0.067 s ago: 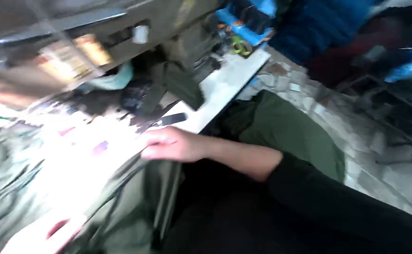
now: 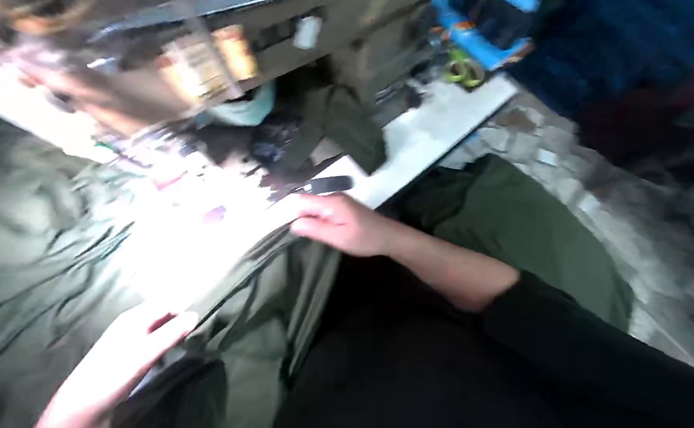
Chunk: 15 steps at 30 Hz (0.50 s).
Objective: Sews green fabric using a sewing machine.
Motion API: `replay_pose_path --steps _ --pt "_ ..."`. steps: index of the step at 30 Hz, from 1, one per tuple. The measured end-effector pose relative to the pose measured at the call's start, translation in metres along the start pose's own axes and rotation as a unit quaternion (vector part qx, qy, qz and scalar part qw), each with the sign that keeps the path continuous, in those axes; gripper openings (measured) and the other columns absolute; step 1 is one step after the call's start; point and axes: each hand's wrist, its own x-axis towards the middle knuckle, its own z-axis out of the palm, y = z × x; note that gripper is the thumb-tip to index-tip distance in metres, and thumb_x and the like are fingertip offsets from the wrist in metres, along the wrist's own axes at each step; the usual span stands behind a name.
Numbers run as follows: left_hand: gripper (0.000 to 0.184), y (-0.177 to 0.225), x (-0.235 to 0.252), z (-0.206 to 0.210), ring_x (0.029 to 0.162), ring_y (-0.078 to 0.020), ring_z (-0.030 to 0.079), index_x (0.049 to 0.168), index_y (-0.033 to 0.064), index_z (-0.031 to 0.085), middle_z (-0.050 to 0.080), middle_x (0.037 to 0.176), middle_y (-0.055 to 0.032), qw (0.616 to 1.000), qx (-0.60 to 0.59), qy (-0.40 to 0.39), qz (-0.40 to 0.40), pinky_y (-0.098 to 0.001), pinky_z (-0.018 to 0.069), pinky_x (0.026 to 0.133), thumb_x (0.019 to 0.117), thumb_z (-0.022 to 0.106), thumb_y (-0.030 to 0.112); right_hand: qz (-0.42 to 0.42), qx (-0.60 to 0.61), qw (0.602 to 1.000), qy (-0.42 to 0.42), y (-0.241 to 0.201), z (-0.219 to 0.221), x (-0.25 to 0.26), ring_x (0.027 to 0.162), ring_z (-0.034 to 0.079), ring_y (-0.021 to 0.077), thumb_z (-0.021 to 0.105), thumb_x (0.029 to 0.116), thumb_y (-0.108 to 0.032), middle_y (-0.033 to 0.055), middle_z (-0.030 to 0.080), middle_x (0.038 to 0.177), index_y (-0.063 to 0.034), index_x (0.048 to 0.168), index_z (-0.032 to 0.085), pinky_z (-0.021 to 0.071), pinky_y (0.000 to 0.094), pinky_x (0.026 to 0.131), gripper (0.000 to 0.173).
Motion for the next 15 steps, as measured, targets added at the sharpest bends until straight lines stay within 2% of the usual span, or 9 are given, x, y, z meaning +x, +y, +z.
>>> replay_pose_path --steps 2,4,5,6,7,8,9,12,15 --pt "0.01 0.029 0.007 0.018 0.07 0.005 0.064 0.092 0.024 0.069 0.069 0.079 0.0147 0.975 -0.202 0.091 -0.03 -0.014 0.0547 0.063 0.0827 0.071 0.023 0.018 -0.116 0.993 0.016 0.015 0.001 -0.007 0.072 0.065 0.0127 0.054 0.1028 -0.013 0.0086 0.067 0.08 0.0017 0.097 0.069 0.0546 0.0324 0.067 0.022" --pt "0.014 0.047 0.027 0.026 0.077 0.0008 0.068 0.105 0.0254 0.069 0.072 0.088 0.0114 0.946 -0.297 0.13 0.004 -0.019 0.0591 0.068 0.0942 0.062 0.018 0.06 -0.205 0.977 0.0 0.022 0.005 -0.012 0.069 0.065 0.0193 0.058 0.1014 -0.018 0.0082 0.065 0.076 -0.0021 0.09 0.07 0.0543 0.0408 0.065 0.022" --pt "0.015 0.052 0.039 0.028 0.079 0.0019 0.068 0.106 0.0228 0.068 0.071 0.09 0.0111 0.954 -0.254 0.159 0.022 -0.0177 0.0585 0.07 0.098 0.059 0.015 0.082 -0.23 0.97 -0.025 0.022 0.008 -0.014 0.067 0.064 0.0214 0.058 0.1012 -0.017 0.0081 0.063 0.074 -0.003 0.091 0.069 0.0531 0.0429 0.062 0.021" --pt "0.012 0.057 0.054 0.028 0.084 0.0021 0.067 0.109 0.0173 0.067 0.071 0.093 0.0098 0.972 -0.134 0.192 0.03 -0.0175 0.0576 0.076 0.0993 0.059 0.014 0.098 -0.244 0.963 -0.055 0.02 0.01 -0.015 0.067 0.065 0.0242 0.057 0.1016 -0.015 0.0096 0.064 0.075 -0.003 0.098 0.069 0.0539 0.0457 0.062 0.017" --pt "0.016 0.059 0.069 0.025 0.092 -0.0051 0.067 0.111 0.0075 0.069 0.07 0.097 0.0013 0.976 0.032 0.21 0.041 -0.0254 0.056 0.084 0.1007 0.061 0.018 0.108 -0.252 0.958 -0.088 0.019 0.012 -0.014 0.069 0.068 0.0275 0.056 0.1017 -0.012 0.0118 0.068 0.078 -0.0036 0.113 0.069 0.056 0.0491 0.064 0.019" --pt "0.026 0.058 0.085 0.021 0.098 -0.0264 0.07 0.11 -0.004 0.069 0.072 0.102 -0.0168 0.963 0.169 0.202 0.058 -0.0479 0.0537 0.09 0.1023 0.059 0.019 0.123 -0.253 0.952 -0.122 0.016 0.013 -0.013 0.074 0.07 0.0308 0.055 0.1021 -0.009 0.0142 0.071 0.085 -0.0059 0.128 0.067 0.0573 0.0523 0.069 0.029" --pt "0.029 0.055 0.103 0.017 0.1 -0.0407 0.069 0.105 -0.0093 0.068 0.07 0.102 -0.0268 0.948 0.252 0.182 0.068 -0.0622 0.0507 0.089 0.102 0.057 0.017 0.137 -0.253 0.946 -0.152 0.014 0.015 -0.01 0.079 0.071 0.0321 0.054 0.1025 -0.007 0.0145 0.072 0.089 -0.0105 0.136 0.065 0.057 0.0536 0.073 0.036" --pt "0.028 0.055 0.146 0.016 0.102 -0.0474 0.066 0.099 -0.0087 0.069 0.068 0.104 -0.0295 0.939 0.317 0.135 0.011 -0.0673 0.0479 0.089 0.1031 0.056 0.016 0.153 -0.289 0.928 -0.177 0.016 0.02 0.002 0.083 0.072 0.0349 0.053 0.1023 -0.006 0.015 0.073 0.091 -0.0113 0.127 0.069 0.056 0.0543 0.072 0.03" --pt "0.032 0.065 0.172 0.015 0.105 -0.049 0.065 0.104 -0.0106 0.065 0.066 0.106 -0.032 0.942 0.291 0.161 -0.053 -0.0676 0.0469 0.091 0.1045 0.056 0.02 0.159 -0.324 0.925 -0.122 0.028 0.023 0.014 0.083 0.072 0.0372 0.054 0.102 -0.006 0.0169 0.073 0.093 -0.0085 0.125 0.069 0.0568 0.0561 0.07 0.028"
